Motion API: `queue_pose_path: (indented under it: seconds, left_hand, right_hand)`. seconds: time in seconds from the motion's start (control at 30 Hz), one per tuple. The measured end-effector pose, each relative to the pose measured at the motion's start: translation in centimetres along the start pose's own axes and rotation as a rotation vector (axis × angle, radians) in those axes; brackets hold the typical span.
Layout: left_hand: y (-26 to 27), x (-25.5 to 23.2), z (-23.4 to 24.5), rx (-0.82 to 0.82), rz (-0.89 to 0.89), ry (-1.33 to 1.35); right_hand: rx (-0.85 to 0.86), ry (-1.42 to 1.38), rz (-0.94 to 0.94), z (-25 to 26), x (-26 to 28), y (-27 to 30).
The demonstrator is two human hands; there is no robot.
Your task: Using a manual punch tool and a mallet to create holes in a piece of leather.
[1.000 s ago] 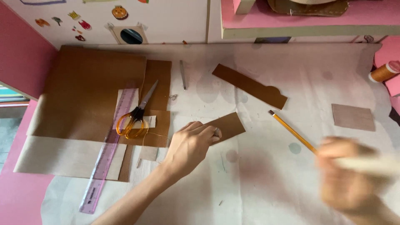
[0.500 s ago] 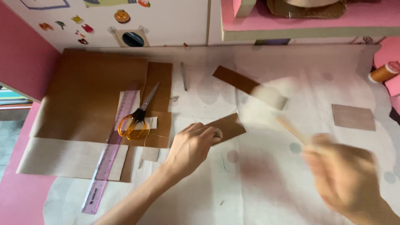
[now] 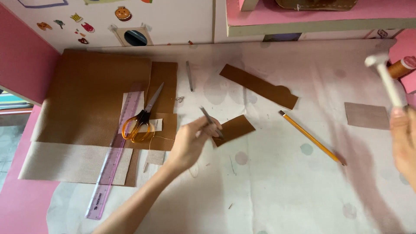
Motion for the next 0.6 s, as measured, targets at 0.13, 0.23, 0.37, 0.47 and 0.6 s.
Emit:
queue_pose_path:
  seconds: [0.13,0.23,0.37,0.47,0.6]
  left_hand:
    - [-0.8,1.5,0.3,-0.006,0.160,0.582]
    - [-0.6,0.5,1.3,0.032,0.298,0.607]
    - [-0.4,0.4,1.2,0.020,0.260,0.566]
    - [0.1,-0.3,0.9,-0.067,0.126,0.439]
    - [1.0,-1.8,0.2,-0.137,-0.236,0.072]
  right_hand:
    - [0.049,0.467,-0.058,-2.2,-4.3,1.5]
    - [0.070,0.403,-0.091,-2.6,-3.9,1.8]
    - [-0.023,0.419,0.043,-1.0,1.8,0.6]
    - [0.006,-0.189,0.034,3.5,16.5,1.7]
    - [0.112,-1.066,0.137,7.1,27.5,4.7]
Point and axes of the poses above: each hand's wrist, its own y-axis away from the middle knuckle, its own z-axis out of the back of the hand, x = y × z, the point moved 1 cm from there along -y, towards the middle knuckle, and after that the axes turned 14 degrees about -y, right-handed, at the moved point
